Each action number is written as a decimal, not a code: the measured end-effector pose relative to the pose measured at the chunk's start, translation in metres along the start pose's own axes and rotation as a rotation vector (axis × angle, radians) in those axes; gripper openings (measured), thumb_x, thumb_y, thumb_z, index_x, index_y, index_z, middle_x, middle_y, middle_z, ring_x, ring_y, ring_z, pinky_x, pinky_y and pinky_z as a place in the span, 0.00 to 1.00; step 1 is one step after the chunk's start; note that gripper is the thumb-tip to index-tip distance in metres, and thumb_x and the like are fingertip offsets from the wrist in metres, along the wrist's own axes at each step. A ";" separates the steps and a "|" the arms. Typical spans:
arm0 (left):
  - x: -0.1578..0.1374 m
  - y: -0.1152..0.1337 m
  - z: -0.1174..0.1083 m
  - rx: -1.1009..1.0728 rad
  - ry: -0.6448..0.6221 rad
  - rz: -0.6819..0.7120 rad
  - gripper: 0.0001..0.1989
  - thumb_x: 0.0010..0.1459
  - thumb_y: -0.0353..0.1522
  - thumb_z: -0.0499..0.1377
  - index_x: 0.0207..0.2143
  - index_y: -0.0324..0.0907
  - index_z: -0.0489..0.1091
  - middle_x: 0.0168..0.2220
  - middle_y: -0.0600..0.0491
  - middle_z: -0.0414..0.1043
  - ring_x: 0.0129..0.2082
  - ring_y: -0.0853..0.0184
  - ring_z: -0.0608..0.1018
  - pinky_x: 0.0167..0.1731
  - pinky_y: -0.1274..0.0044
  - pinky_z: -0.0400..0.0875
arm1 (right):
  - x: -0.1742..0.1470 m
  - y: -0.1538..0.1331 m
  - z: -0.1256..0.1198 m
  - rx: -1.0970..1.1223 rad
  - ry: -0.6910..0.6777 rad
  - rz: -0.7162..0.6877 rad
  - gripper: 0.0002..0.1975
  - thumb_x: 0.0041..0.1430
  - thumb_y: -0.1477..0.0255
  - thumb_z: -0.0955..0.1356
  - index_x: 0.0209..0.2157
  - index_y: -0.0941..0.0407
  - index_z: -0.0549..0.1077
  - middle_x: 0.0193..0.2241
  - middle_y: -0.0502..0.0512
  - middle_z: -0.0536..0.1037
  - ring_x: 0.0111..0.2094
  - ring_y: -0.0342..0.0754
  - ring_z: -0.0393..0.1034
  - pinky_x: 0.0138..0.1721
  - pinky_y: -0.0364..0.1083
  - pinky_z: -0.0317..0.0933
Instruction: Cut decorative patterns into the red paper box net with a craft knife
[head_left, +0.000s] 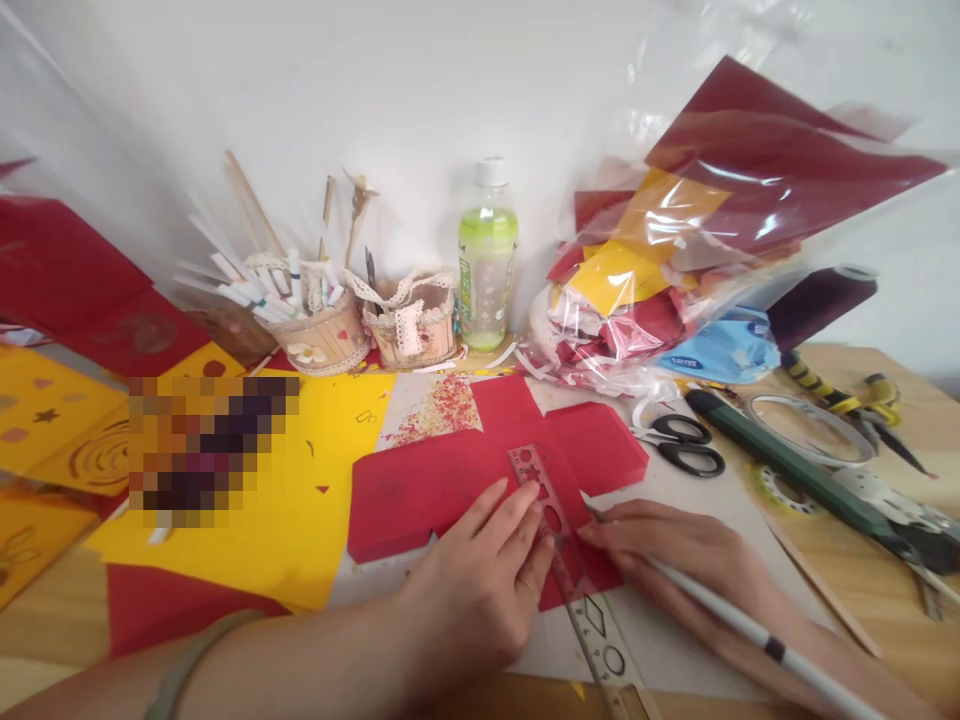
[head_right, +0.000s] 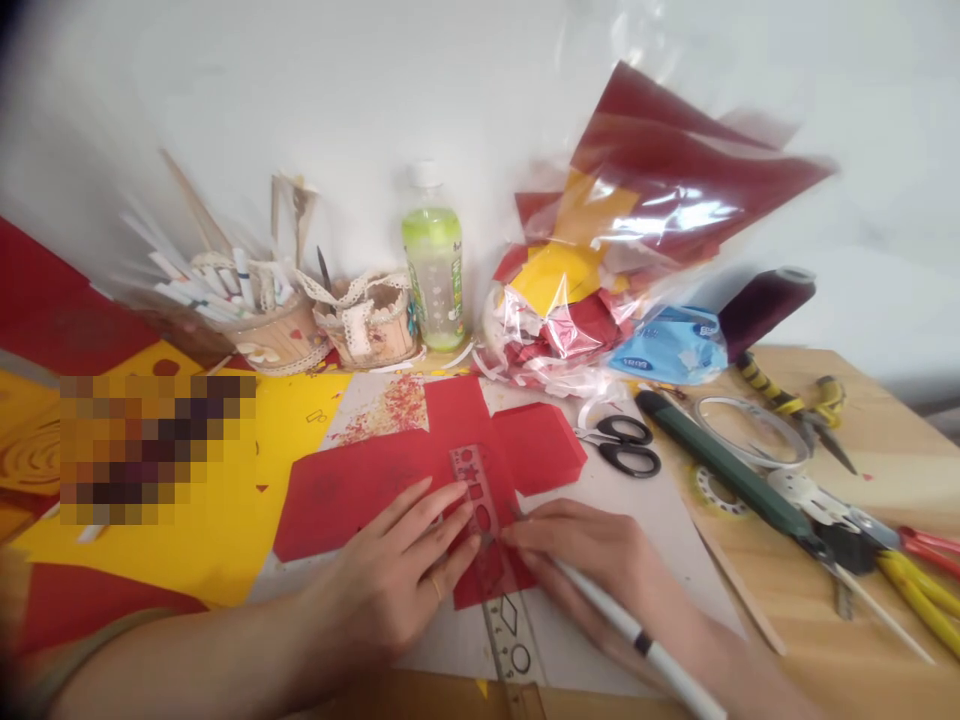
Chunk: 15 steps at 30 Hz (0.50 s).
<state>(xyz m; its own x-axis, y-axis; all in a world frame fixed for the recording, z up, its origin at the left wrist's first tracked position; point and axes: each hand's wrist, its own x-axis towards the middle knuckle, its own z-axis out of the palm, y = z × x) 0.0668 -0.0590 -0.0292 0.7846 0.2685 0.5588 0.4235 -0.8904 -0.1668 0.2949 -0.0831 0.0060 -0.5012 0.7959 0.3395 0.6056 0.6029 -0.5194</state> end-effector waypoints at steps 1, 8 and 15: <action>0.000 0.000 0.000 0.007 -0.002 0.013 0.10 0.58 0.25 0.52 0.40 0.30 0.70 0.42 0.39 0.74 0.47 0.55 0.73 0.46 0.64 0.68 | 0.000 0.001 -0.003 0.015 0.037 0.085 0.11 0.62 0.74 0.63 0.40 0.53 0.76 0.33 0.54 0.82 0.32 0.46 0.77 0.32 0.42 0.72; 0.001 -0.002 -0.003 0.014 -0.045 0.068 0.12 0.53 0.26 0.58 0.40 0.28 0.71 0.40 0.40 0.74 0.42 0.59 0.75 0.40 0.71 0.71 | 0.021 -0.001 -0.008 0.263 0.188 0.538 0.12 0.59 0.62 0.65 0.29 0.54 0.75 0.23 0.49 0.75 0.19 0.41 0.63 0.19 0.40 0.60; 0.002 -0.003 -0.002 -0.007 -0.030 0.045 0.11 0.53 0.26 0.58 0.39 0.28 0.71 0.39 0.40 0.74 0.40 0.59 0.75 0.40 0.71 0.72 | 0.038 0.000 0.014 0.301 0.134 0.433 0.07 0.55 0.72 0.64 0.24 0.54 0.61 0.20 0.44 0.64 0.22 0.41 0.58 0.22 0.40 0.55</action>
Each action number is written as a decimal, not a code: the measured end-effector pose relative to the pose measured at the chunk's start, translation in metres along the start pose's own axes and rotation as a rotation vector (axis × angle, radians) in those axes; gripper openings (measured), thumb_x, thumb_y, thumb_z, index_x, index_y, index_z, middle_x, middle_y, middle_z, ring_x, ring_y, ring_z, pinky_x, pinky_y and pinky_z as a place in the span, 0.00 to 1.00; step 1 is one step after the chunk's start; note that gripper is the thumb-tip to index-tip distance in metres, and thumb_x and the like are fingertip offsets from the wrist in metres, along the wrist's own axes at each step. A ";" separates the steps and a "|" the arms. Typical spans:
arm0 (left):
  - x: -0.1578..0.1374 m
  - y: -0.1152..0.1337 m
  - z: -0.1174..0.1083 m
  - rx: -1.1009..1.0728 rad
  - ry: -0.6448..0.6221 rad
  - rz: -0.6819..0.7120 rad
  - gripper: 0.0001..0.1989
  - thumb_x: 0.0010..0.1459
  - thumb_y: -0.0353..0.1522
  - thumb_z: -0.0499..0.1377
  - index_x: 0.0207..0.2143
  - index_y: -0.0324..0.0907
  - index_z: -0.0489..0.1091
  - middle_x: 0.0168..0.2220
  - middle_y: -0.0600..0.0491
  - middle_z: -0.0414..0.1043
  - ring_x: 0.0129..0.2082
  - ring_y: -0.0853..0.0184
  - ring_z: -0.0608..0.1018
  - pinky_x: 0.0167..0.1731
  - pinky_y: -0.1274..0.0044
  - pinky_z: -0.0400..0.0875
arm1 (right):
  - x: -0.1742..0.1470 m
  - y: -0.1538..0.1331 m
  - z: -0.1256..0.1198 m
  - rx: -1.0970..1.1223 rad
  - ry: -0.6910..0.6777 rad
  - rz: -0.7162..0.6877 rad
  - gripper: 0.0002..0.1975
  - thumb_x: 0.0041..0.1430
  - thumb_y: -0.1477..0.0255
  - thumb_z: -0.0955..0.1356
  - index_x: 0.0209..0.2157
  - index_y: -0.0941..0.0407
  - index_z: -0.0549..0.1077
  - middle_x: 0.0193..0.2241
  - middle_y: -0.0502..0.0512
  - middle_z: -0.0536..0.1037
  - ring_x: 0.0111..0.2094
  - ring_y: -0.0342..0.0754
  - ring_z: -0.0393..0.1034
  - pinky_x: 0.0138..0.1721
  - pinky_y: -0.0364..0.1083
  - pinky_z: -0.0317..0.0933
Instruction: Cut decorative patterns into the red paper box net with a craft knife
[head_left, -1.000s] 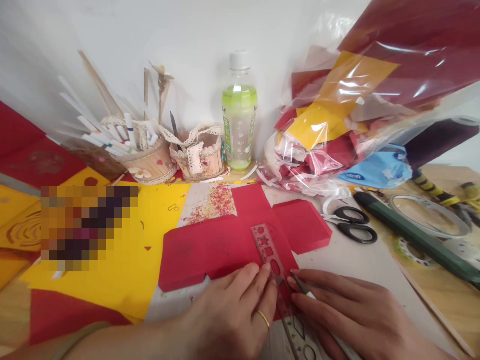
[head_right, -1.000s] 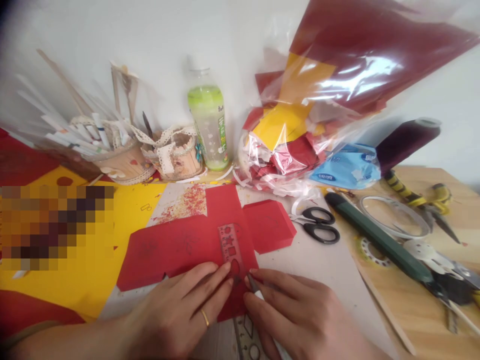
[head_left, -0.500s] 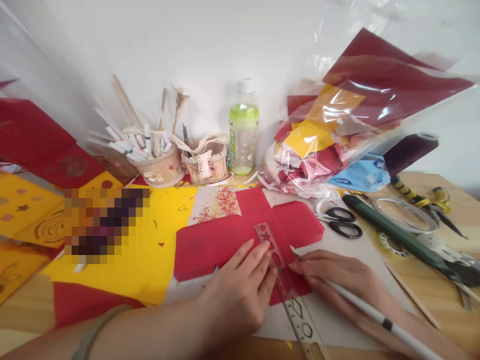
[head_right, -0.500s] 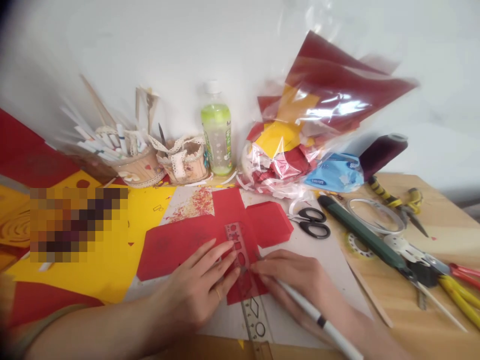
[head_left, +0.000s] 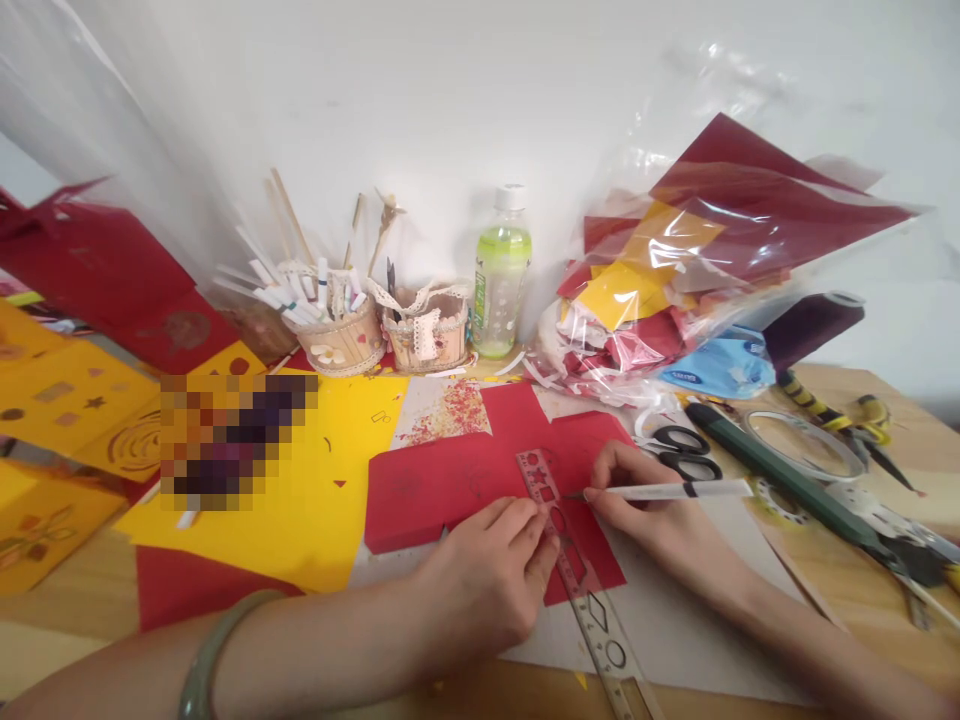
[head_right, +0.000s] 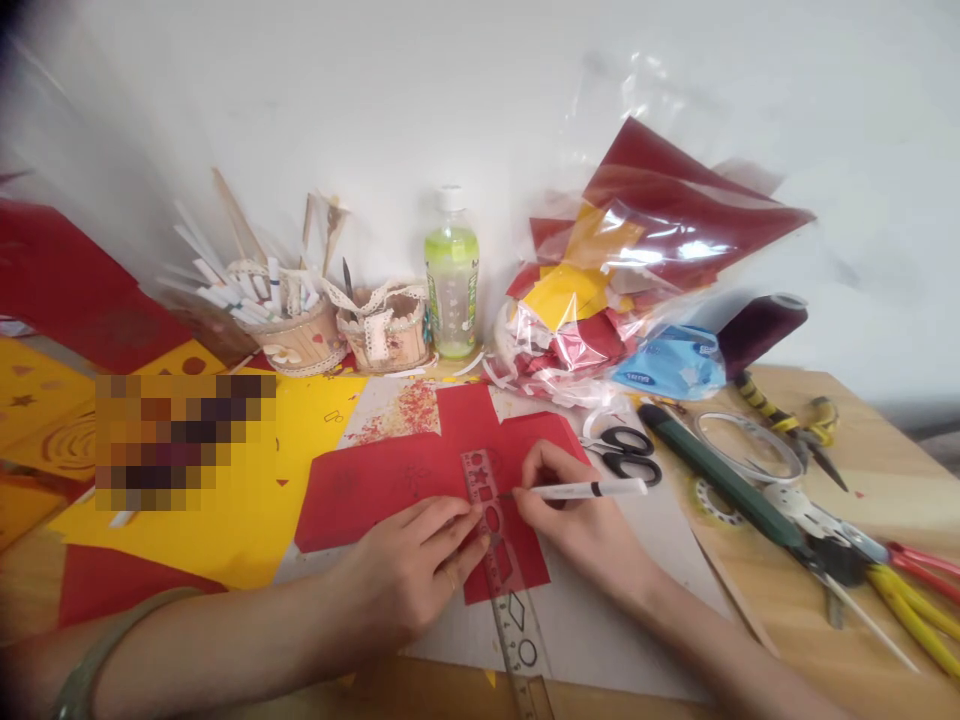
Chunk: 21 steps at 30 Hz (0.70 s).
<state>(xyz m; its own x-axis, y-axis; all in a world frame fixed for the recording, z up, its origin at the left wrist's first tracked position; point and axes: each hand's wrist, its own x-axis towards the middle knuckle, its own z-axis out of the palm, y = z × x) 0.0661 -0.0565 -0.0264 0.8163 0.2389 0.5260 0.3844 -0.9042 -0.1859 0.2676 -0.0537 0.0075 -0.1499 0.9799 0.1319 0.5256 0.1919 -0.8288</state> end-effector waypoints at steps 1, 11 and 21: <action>0.000 0.000 0.001 0.004 -0.001 0.002 0.11 0.54 0.26 0.57 0.39 0.28 0.70 0.39 0.40 0.74 0.40 0.59 0.75 0.40 0.71 0.72 | -0.001 0.002 0.002 -0.005 0.000 -0.010 0.08 0.55 0.73 0.63 0.24 0.54 0.61 0.20 0.44 0.63 0.22 0.41 0.58 0.22 0.40 0.54; 0.000 -0.002 0.001 0.015 0.011 0.025 0.10 0.55 0.26 0.55 0.39 0.29 0.71 0.39 0.39 0.75 0.40 0.59 0.76 0.41 0.70 0.72 | -0.009 0.006 0.007 -0.073 -0.089 -0.100 0.08 0.56 0.73 0.63 0.23 0.54 0.61 0.18 0.45 0.65 0.19 0.40 0.58 0.19 0.39 0.54; 0.001 -0.001 0.000 0.028 -0.010 0.030 0.12 0.53 0.26 0.56 0.39 0.28 0.73 0.39 0.39 0.75 0.39 0.58 0.76 0.41 0.71 0.72 | -0.010 -0.003 0.009 -0.137 -0.108 -0.093 0.09 0.55 0.73 0.62 0.22 0.53 0.59 0.16 0.44 0.64 0.18 0.40 0.56 0.19 0.40 0.53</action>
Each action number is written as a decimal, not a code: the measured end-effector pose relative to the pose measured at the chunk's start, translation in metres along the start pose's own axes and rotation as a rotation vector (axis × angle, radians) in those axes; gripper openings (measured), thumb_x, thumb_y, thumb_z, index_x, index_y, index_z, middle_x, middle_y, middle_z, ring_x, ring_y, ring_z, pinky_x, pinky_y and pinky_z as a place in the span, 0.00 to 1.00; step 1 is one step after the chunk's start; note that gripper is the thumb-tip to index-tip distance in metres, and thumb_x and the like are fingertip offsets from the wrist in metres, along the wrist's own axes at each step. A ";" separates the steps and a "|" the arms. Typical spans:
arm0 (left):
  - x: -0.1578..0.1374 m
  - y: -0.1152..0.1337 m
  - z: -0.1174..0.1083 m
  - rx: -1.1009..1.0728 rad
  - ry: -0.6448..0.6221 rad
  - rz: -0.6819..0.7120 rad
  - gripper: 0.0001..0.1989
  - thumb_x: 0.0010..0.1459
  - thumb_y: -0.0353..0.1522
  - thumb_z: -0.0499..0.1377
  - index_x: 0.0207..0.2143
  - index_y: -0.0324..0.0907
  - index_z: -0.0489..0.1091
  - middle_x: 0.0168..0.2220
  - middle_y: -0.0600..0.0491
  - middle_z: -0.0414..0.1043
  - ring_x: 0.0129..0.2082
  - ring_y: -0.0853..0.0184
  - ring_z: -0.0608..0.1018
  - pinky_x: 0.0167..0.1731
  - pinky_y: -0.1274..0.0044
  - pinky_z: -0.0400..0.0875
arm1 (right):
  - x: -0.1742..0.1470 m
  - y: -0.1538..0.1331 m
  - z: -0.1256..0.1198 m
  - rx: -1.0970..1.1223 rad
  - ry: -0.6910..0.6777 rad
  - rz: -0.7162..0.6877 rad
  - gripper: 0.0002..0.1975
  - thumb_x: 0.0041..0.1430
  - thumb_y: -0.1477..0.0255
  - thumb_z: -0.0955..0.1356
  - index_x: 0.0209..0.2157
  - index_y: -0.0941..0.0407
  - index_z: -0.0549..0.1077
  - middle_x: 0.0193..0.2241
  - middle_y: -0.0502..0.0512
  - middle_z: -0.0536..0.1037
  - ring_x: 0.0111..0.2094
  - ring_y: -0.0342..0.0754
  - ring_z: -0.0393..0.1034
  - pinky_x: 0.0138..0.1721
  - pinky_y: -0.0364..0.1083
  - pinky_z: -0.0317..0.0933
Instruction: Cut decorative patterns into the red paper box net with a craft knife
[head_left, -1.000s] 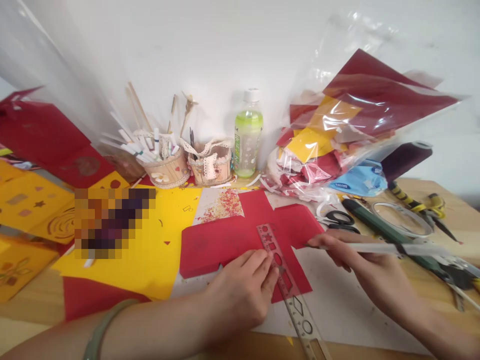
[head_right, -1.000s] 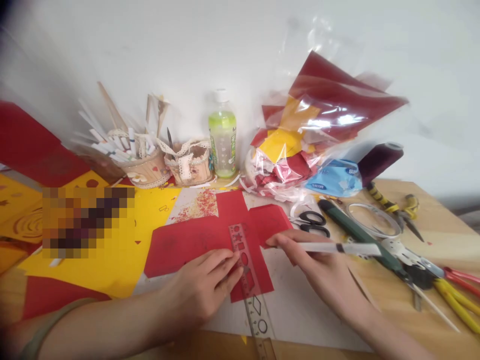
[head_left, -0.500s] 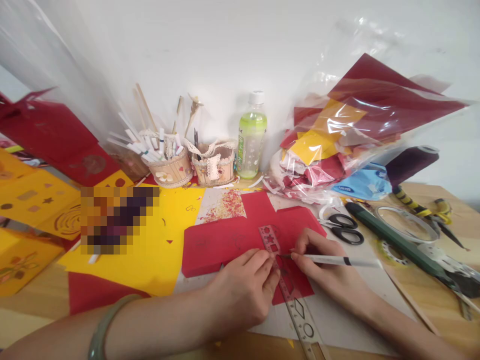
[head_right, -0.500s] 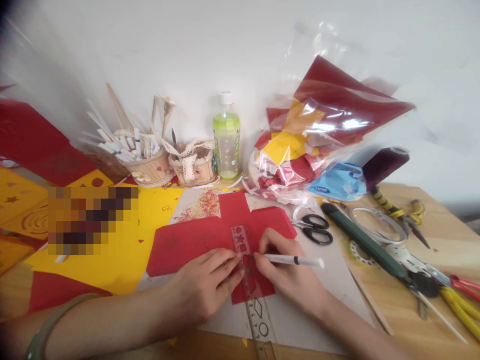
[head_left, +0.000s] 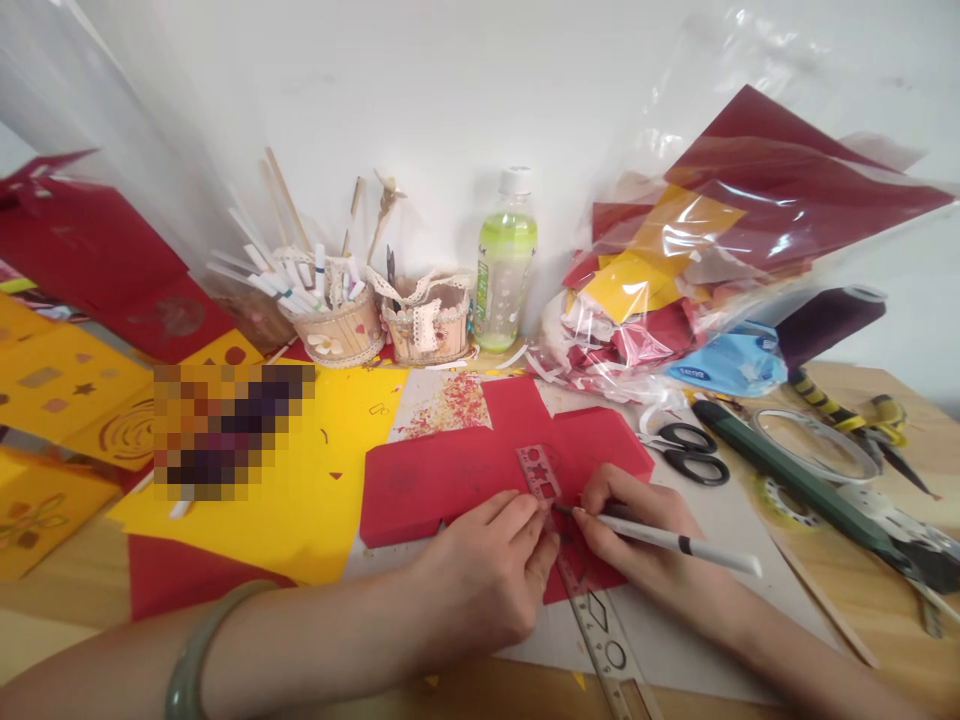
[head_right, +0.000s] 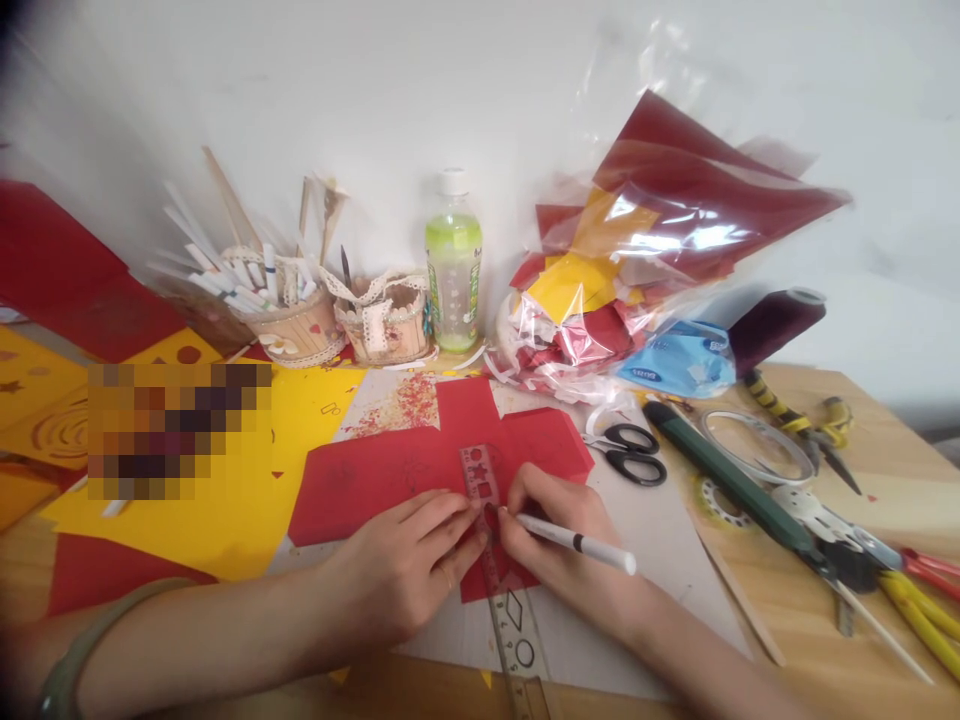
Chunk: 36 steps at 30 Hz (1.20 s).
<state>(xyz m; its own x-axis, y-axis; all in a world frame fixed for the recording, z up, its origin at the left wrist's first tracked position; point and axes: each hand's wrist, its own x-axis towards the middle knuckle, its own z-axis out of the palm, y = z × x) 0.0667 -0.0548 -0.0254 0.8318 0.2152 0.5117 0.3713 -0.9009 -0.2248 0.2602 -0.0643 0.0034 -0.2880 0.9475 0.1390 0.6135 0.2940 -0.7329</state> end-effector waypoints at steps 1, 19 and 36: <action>0.000 0.000 0.000 0.002 0.000 0.000 0.12 0.53 0.27 0.56 0.38 0.28 0.73 0.39 0.39 0.75 0.39 0.58 0.76 0.41 0.71 0.72 | 0.000 -0.001 0.000 -0.002 -0.005 0.005 0.09 0.55 0.73 0.62 0.22 0.53 0.59 0.16 0.44 0.64 0.18 0.40 0.56 0.19 0.40 0.53; -0.002 0.001 0.002 0.009 0.023 -0.007 0.12 0.53 0.26 0.55 0.39 0.28 0.72 0.39 0.38 0.75 0.40 0.57 0.76 0.40 0.70 0.73 | 0.004 0.007 -0.011 0.132 0.113 0.132 0.07 0.55 0.68 0.66 0.25 0.53 0.66 0.22 0.47 0.69 0.23 0.43 0.63 0.24 0.42 0.59; 0.000 0.000 0.000 0.029 0.006 0.015 0.12 0.53 0.27 0.57 0.38 0.28 0.73 0.38 0.39 0.75 0.38 0.58 0.77 0.39 0.71 0.73 | -0.001 0.001 -0.003 -0.114 0.064 -0.152 0.08 0.57 0.74 0.63 0.24 0.53 0.62 0.18 0.46 0.70 0.17 0.40 0.63 0.19 0.39 0.59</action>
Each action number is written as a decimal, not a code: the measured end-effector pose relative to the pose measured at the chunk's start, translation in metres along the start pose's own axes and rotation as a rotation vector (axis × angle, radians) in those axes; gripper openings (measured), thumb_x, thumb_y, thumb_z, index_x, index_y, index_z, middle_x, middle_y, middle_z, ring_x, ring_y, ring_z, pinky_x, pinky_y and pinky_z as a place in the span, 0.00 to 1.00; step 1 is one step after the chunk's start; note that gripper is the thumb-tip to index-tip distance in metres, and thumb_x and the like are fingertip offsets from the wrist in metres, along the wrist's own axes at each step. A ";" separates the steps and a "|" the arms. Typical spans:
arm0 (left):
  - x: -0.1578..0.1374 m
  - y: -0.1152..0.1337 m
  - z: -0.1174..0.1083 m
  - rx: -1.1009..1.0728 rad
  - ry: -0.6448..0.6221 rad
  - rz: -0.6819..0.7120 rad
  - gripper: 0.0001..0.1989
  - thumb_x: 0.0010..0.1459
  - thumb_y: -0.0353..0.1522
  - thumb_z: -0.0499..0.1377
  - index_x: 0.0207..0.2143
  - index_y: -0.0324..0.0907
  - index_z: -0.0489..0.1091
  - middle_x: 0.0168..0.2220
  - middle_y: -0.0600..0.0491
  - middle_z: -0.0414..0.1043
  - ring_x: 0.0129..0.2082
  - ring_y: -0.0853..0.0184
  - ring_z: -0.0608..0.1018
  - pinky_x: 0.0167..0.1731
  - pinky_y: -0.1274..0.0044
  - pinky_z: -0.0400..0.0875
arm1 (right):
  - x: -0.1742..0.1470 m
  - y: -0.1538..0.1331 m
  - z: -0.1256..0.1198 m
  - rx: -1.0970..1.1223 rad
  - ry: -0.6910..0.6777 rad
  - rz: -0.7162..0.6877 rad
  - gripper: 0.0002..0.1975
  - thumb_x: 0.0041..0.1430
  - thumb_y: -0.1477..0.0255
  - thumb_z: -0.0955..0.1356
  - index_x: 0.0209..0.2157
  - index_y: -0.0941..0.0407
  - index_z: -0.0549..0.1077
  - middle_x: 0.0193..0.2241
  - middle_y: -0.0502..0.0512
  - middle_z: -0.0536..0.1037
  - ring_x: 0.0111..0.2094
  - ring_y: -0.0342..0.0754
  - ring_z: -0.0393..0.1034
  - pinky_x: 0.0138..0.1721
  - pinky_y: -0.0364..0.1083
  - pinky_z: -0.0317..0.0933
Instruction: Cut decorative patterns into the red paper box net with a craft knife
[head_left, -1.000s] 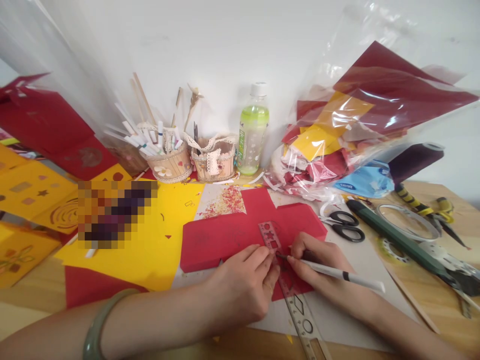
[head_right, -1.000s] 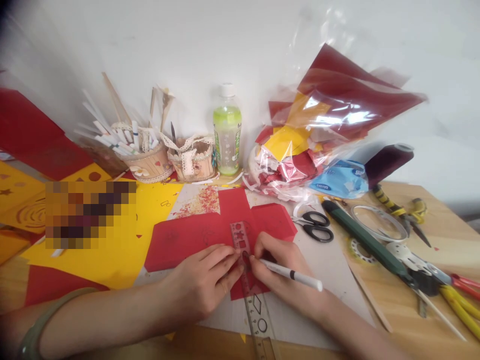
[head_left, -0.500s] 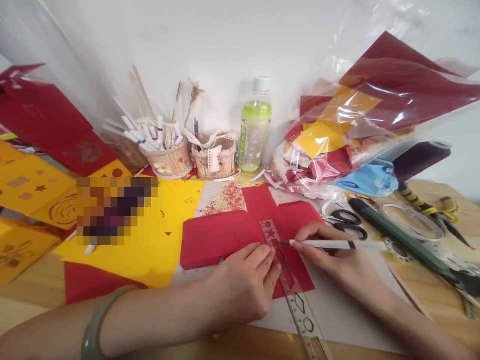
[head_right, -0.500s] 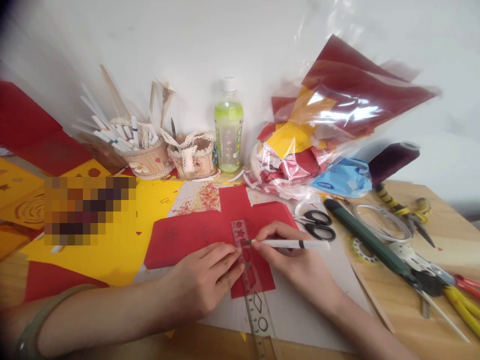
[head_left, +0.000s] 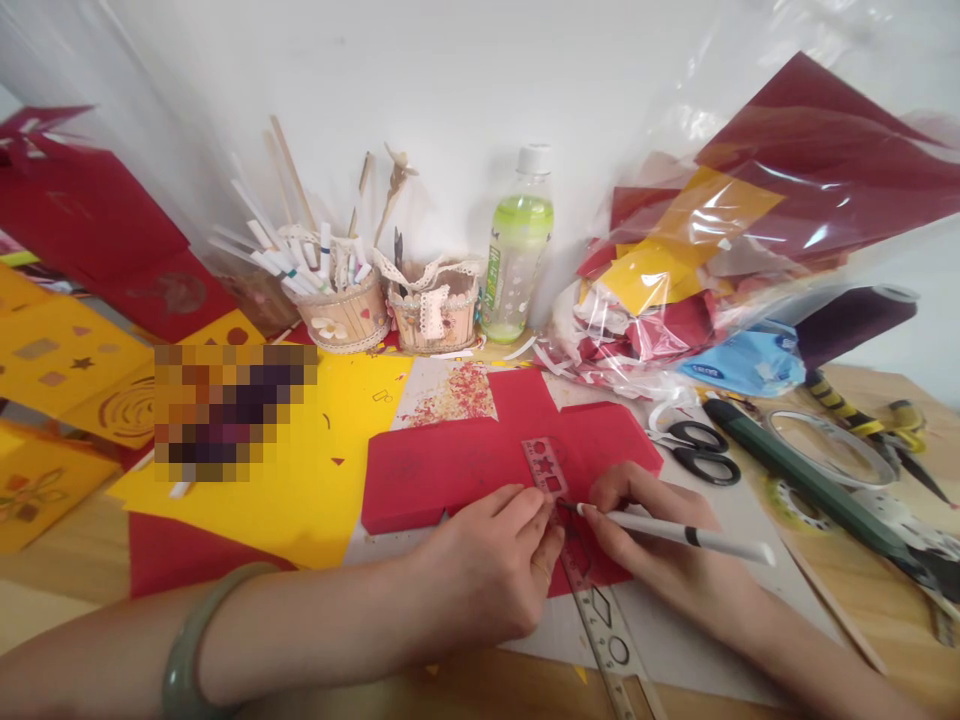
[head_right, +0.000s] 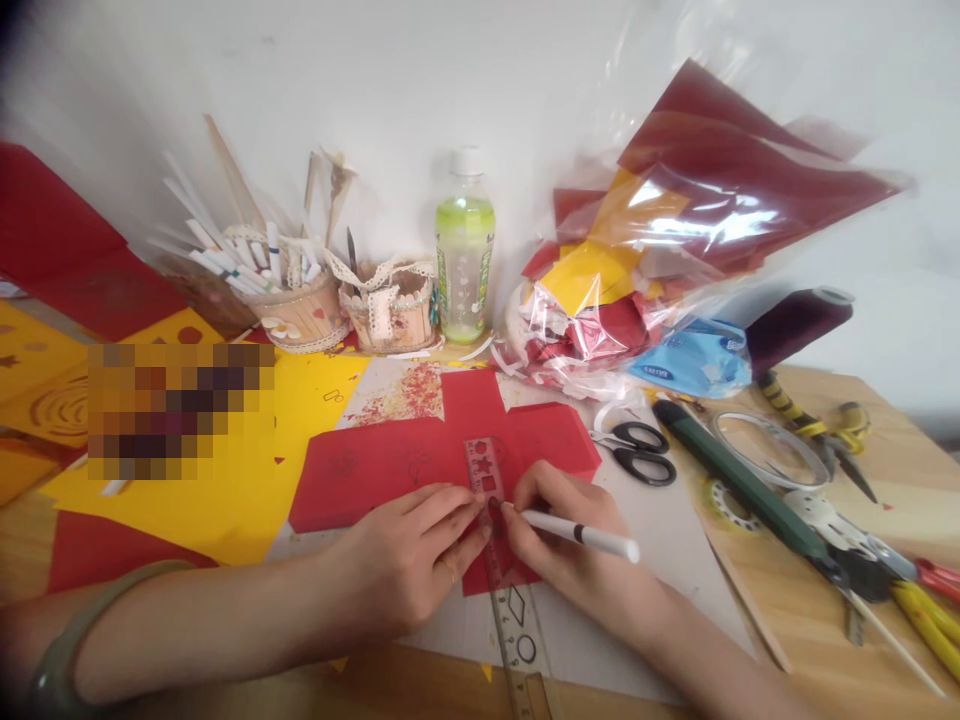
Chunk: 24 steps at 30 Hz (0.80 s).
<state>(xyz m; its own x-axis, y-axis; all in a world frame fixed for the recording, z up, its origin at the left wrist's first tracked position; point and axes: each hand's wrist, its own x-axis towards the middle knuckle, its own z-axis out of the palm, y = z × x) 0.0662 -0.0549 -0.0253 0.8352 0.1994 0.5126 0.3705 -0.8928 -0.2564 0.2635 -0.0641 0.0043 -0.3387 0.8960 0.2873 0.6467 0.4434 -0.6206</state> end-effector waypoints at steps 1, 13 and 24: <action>0.000 0.000 0.000 -0.002 0.001 -0.001 0.12 0.53 0.27 0.57 0.38 0.28 0.73 0.38 0.39 0.75 0.38 0.58 0.77 0.39 0.71 0.73 | 0.000 0.000 0.000 -0.014 -0.005 -0.009 0.08 0.57 0.75 0.63 0.25 0.53 0.62 0.18 0.46 0.70 0.17 0.40 0.63 0.19 0.38 0.59; 0.000 0.002 0.001 0.004 0.008 -0.009 0.10 0.52 0.26 0.58 0.37 0.28 0.73 0.37 0.39 0.75 0.36 0.58 0.76 0.37 0.70 0.73 | -0.003 -0.001 0.006 -0.410 -0.066 -0.506 0.12 0.59 0.82 0.61 0.24 0.54 0.59 0.18 0.48 0.65 0.21 0.44 0.54 0.21 0.43 0.51; 0.000 0.001 -0.001 0.020 -0.028 0.003 0.12 0.51 0.29 0.60 0.36 0.28 0.73 0.37 0.39 0.75 0.38 0.58 0.76 0.38 0.70 0.72 | 0.000 -0.011 -0.006 -0.153 -0.149 -0.040 0.11 0.58 0.76 0.60 0.23 0.52 0.56 0.17 0.46 0.65 0.17 0.41 0.60 0.18 0.41 0.55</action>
<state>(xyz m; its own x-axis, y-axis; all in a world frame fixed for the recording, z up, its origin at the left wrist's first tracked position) 0.0662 -0.0561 -0.0251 0.8474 0.2079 0.4886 0.3754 -0.8853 -0.2744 0.2608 -0.0692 0.0155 -0.4562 0.8691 0.1910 0.7231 0.4872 -0.4897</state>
